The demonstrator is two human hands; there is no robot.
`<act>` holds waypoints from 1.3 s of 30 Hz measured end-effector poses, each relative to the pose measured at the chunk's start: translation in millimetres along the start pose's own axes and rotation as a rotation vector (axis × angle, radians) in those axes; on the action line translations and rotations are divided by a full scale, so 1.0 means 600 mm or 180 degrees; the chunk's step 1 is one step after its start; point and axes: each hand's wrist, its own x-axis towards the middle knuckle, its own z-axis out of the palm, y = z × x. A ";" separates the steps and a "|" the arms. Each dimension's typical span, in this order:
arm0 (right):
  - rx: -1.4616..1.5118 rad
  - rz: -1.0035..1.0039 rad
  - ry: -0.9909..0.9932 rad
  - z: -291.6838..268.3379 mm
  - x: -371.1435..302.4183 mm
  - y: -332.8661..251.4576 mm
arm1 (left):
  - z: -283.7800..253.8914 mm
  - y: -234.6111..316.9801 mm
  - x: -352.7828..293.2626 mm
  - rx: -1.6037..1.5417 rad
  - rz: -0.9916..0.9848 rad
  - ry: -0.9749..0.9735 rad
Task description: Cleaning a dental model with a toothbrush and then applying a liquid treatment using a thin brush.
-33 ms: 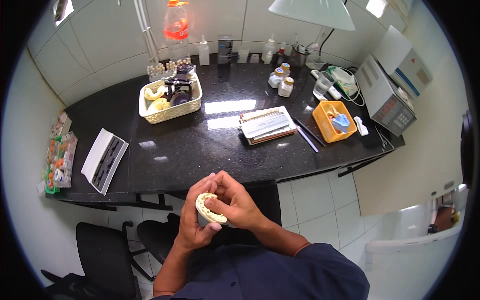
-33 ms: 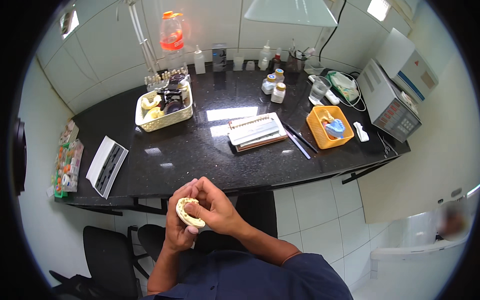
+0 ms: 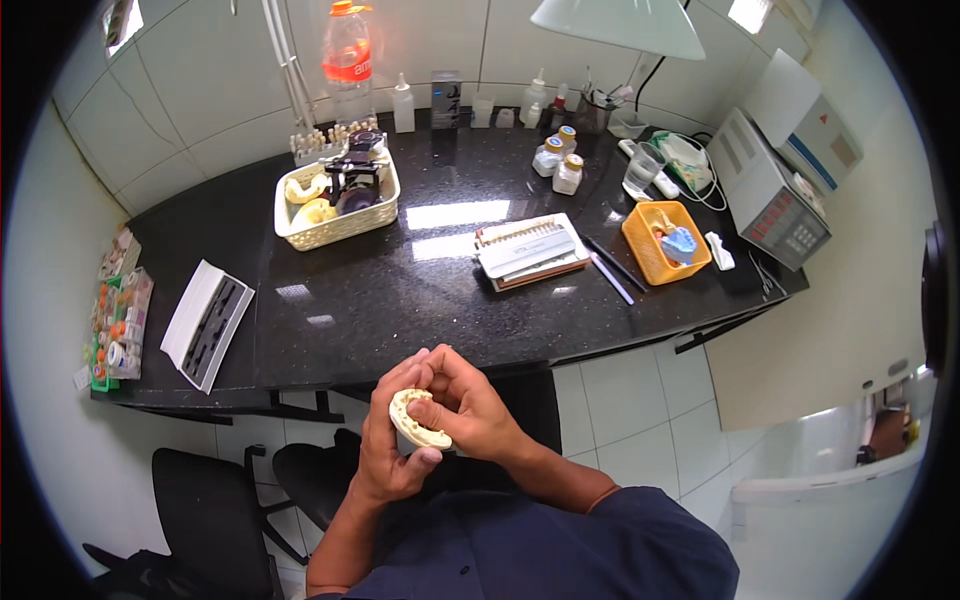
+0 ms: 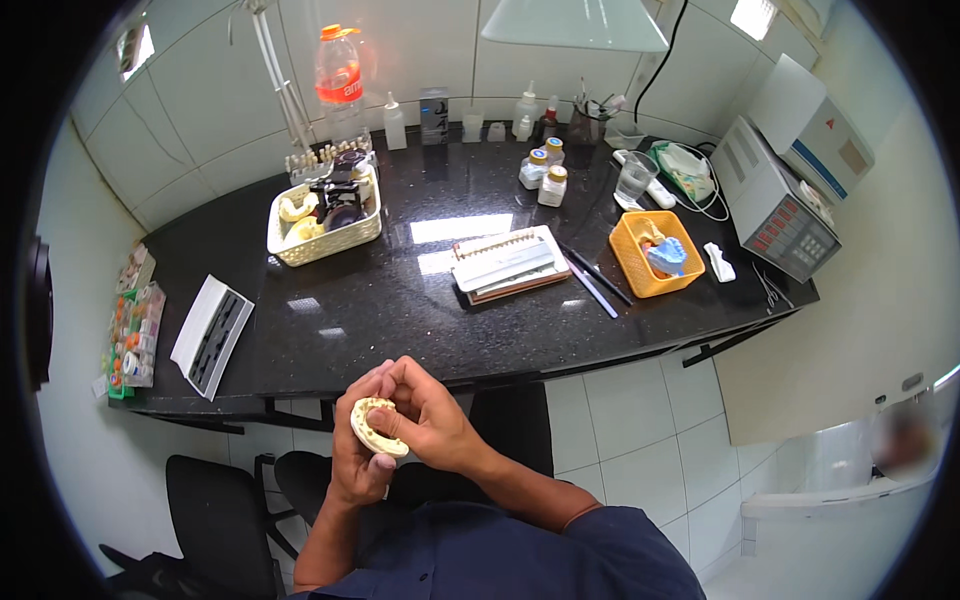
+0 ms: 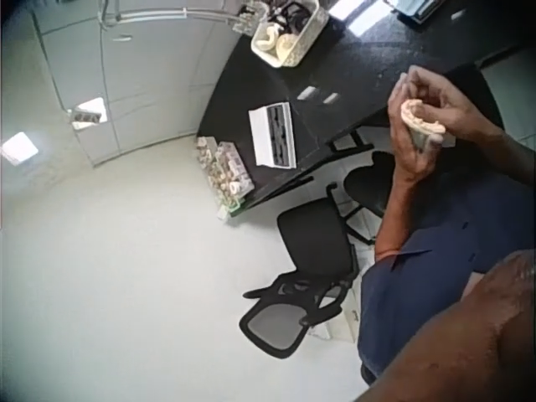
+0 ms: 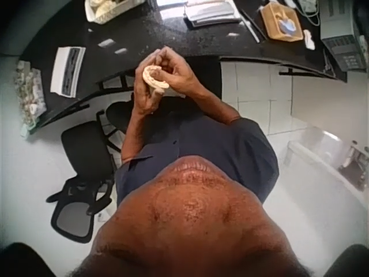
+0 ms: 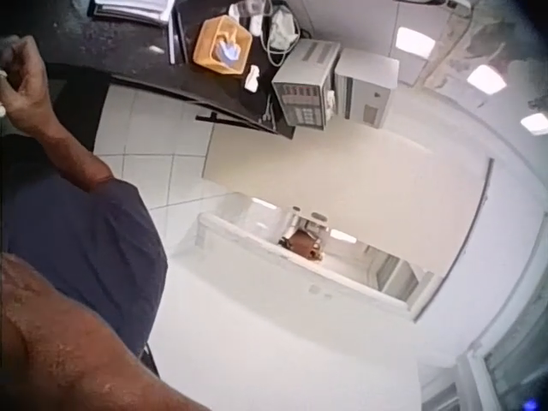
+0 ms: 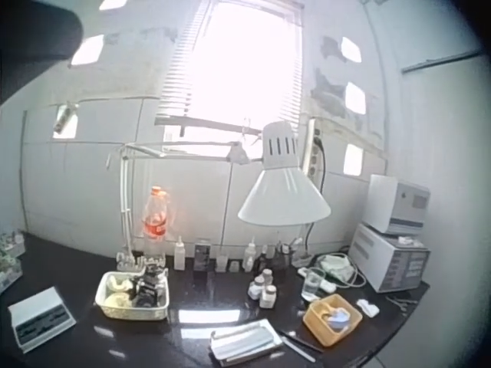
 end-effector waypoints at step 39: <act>-0.4467 -0.1625 0.0547 -0.266 0.168 -0.351 | -0.085 -0.033 0.165 0.0724 -0.0445 0.0149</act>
